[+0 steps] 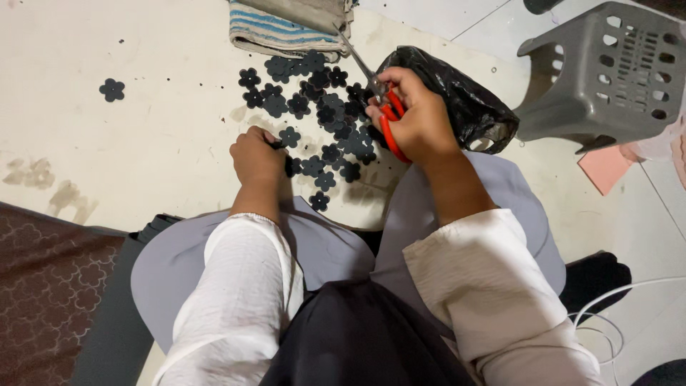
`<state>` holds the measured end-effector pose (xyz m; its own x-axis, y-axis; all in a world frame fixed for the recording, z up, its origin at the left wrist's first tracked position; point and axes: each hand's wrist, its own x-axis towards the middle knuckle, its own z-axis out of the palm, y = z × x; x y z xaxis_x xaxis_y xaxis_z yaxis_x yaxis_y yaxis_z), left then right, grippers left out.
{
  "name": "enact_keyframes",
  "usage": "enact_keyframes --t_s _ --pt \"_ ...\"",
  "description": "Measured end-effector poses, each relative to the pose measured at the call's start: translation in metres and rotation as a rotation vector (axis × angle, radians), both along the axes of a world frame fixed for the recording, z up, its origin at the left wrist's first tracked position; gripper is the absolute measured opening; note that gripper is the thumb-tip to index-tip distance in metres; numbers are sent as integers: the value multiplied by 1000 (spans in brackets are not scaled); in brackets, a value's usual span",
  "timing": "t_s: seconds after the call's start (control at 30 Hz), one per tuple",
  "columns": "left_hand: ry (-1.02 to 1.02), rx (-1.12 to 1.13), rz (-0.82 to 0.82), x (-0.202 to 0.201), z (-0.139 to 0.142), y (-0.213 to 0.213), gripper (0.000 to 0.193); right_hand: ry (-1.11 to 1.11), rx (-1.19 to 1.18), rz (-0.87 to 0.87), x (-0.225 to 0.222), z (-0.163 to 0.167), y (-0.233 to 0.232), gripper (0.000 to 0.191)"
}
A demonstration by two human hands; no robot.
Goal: The person sits on the floor and uses red-handled scissors to trim small black flower-shaped fabric pieces. They pick up each piece, trim the edges, and place the finished pieces into a black plastic bag. The process is repeated continuously throughout the clip.
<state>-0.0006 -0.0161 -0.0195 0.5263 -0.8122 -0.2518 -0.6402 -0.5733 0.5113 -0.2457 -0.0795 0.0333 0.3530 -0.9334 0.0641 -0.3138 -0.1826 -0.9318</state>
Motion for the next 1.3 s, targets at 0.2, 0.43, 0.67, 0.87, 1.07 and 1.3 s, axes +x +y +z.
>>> enact_keyframes --t_s 0.2,0.43,0.67,0.87,1.07,1.3 --pt "641 -219 60 1 6 2 21 -140 95 0 17 0 11 50" --pt "1125 -434 67 3 20 30 10 -413 404 33 51 -11 38 52" --pt "1198 -481 2 -8 26 31 14 -482 472 37 62 -24 36 51" --pt "1221 -484 -45 -14 14 21 16 -405 428 105 58 -18 33 45" --pt "1238 -369 172 -5 19 9 48 -352 482 120 69 -5 36 44" --pt "1314 -280 7 4 34 17 10 -301 505 0 69 -3 31 42"
